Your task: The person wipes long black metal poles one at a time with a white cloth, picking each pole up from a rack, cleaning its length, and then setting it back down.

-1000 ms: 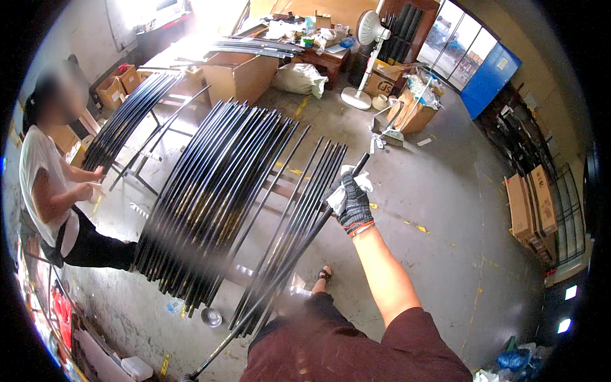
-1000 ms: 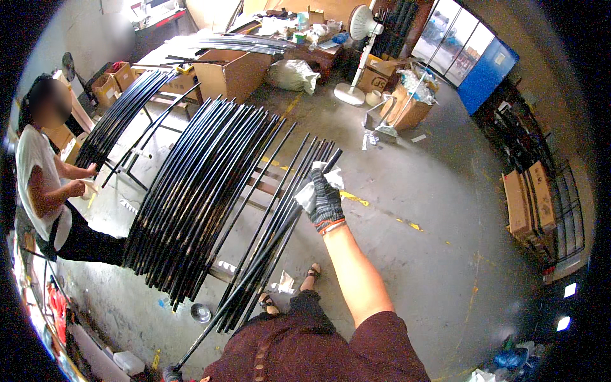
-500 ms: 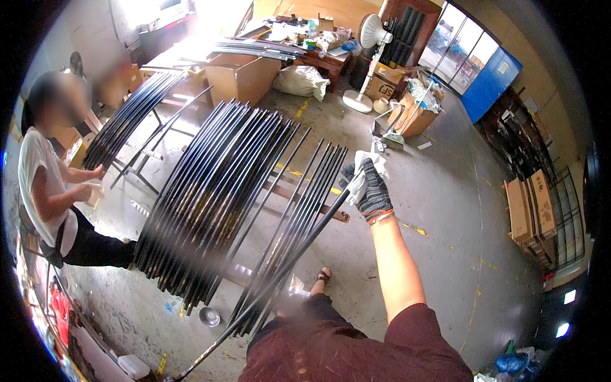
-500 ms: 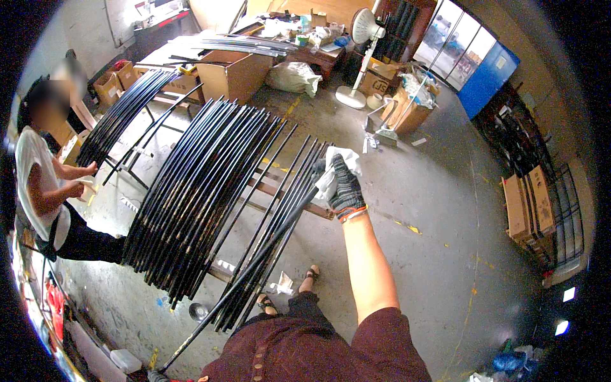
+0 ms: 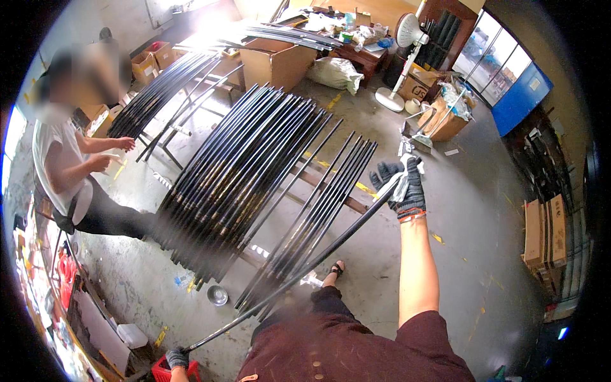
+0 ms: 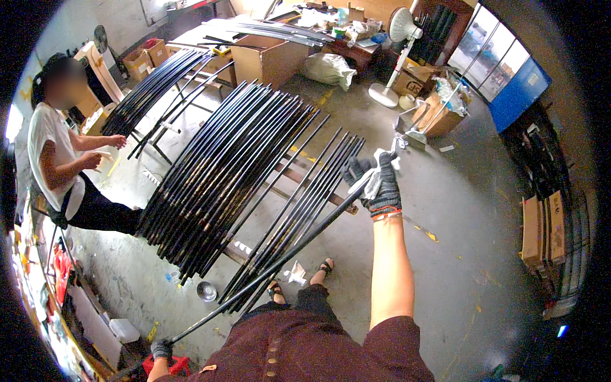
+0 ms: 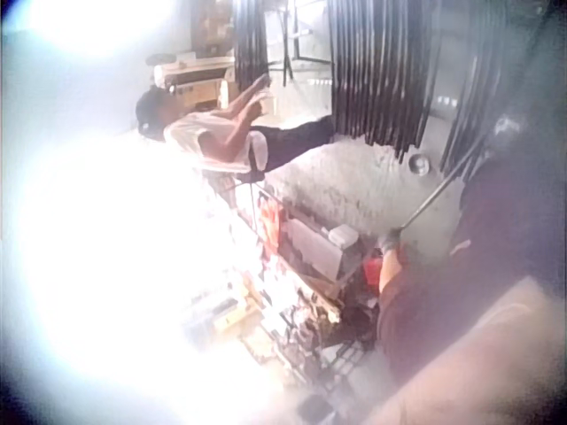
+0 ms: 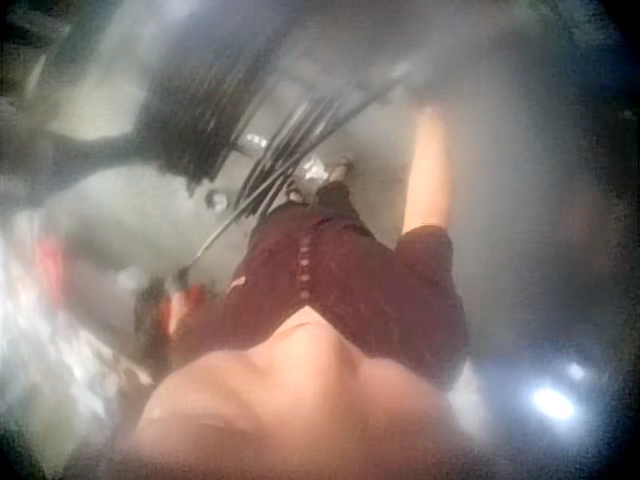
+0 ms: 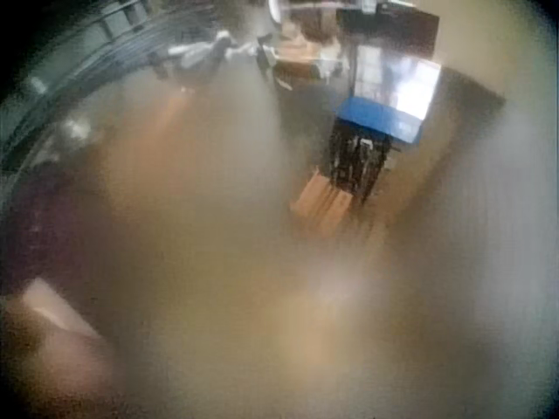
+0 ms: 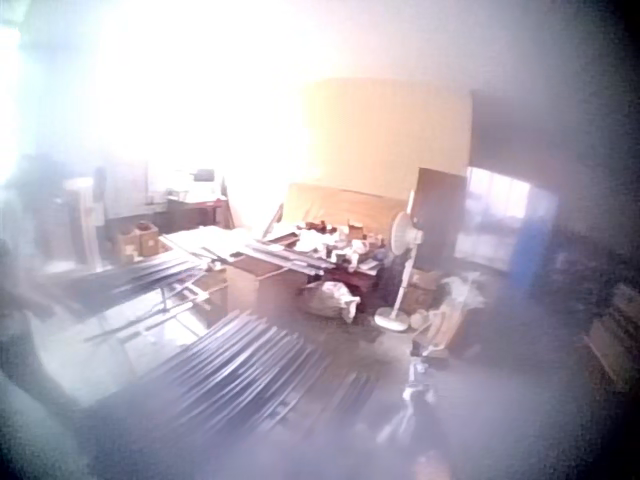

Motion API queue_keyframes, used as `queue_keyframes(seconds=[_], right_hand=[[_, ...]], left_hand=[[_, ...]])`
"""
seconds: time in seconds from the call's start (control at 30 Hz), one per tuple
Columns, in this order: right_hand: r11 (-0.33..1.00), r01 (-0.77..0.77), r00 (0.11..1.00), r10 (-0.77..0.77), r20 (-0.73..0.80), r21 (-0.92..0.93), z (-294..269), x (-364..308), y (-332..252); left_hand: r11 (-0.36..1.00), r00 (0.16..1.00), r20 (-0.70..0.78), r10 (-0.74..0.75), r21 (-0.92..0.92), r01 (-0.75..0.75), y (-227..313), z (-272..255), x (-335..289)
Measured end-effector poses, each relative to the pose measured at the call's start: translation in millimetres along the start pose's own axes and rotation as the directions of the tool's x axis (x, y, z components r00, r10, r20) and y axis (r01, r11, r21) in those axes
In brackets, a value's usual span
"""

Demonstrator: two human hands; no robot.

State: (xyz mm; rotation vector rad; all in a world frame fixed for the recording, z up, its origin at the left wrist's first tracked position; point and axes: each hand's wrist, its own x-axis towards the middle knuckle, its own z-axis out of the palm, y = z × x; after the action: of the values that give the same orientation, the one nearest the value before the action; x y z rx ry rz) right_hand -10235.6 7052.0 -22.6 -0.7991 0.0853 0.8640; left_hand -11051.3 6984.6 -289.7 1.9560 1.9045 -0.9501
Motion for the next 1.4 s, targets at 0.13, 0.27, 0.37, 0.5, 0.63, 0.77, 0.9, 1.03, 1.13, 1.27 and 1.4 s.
queue_keyframes(seconds=[0.13,0.27,0.37,0.5,0.63,0.77,0.9,1.03,1.13,1.27,1.4], right_hand=[[0.973,0.067,0.978,-0.021,0.205,-0.222,-14.3,-12.5,27.6],[0.974,0.100,0.951,-0.033,0.307,-0.205,-60.4,17.0,6.3],[0.993,0.050,0.941,-0.011,0.339,-0.107,-76.7,38.2,-17.7],[0.784,0.409,0.913,-0.357,0.199,-0.467,-62.6,43.6,-32.2],[0.989,0.147,0.898,-0.121,0.423,-0.029,-26.3,6.6,-44.2],[0.988,0.152,0.909,-0.138,0.394,-0.006,7.9,-16.0,-44.4],[0.977,0.211,0.917,-0.188,0.352,-0.027,11.9,-20.0,3.4],[0.968,0.222,0.932,-0.174,0.319,-0.119,9.2,-60.6,135.1],[0.721,0.409,0.912,-0.313,0.264,-0.559,-29.3,-97.4,209.4],[0.800,0.293,0.946,-0.165,0.277,-0.524,-37.0,-90.8,169.7],[0.580,0.382,0.908,-0.092,0.408,-0.719,-64.9,-88.0,128.1]], left_hand=[[0.998,0.982,-0.179,-0.060,0.003,0.062,17.3,14.3,16.7],[0.991,0.967,-0.225,-0.118,-0.086,0.101,2.3,5.2,14.6],[0.999,0.951,-0.308,-0.035,-0.040,0.023,-3.0,3.4,16.7],[0.999,0.941,-0.335,0.041,-0.003,-0.044,3.3,-2.4,26.2],[0.985,0.981,-0.097,0.170,-0.025,-0.173,44.7,-35.7,13.5],[0.919,0.922,0.077,0.379,-0.147,-0.366,121.4,-68.4,-2.9],[0.721,0.764,-0.031,0.644,-0.308,-0.620,237.8,-131.7,-11.1],[0.352,0.558,-0.357,0.749,-0.499,-0.792,374.3,-255.5,-41.1],[0.119,0.431,-0.585,0.687,-0.494,-0.861,444.5,-306.0,-42.3],[-0.114,0.298,-0.649,0.700,-0.513,-0.851,461.3,-344.8,-75.4],[-0.043,0.082,-0.401,0.912,-0.294,-0.955,450.6,-329.0,-37.2]])
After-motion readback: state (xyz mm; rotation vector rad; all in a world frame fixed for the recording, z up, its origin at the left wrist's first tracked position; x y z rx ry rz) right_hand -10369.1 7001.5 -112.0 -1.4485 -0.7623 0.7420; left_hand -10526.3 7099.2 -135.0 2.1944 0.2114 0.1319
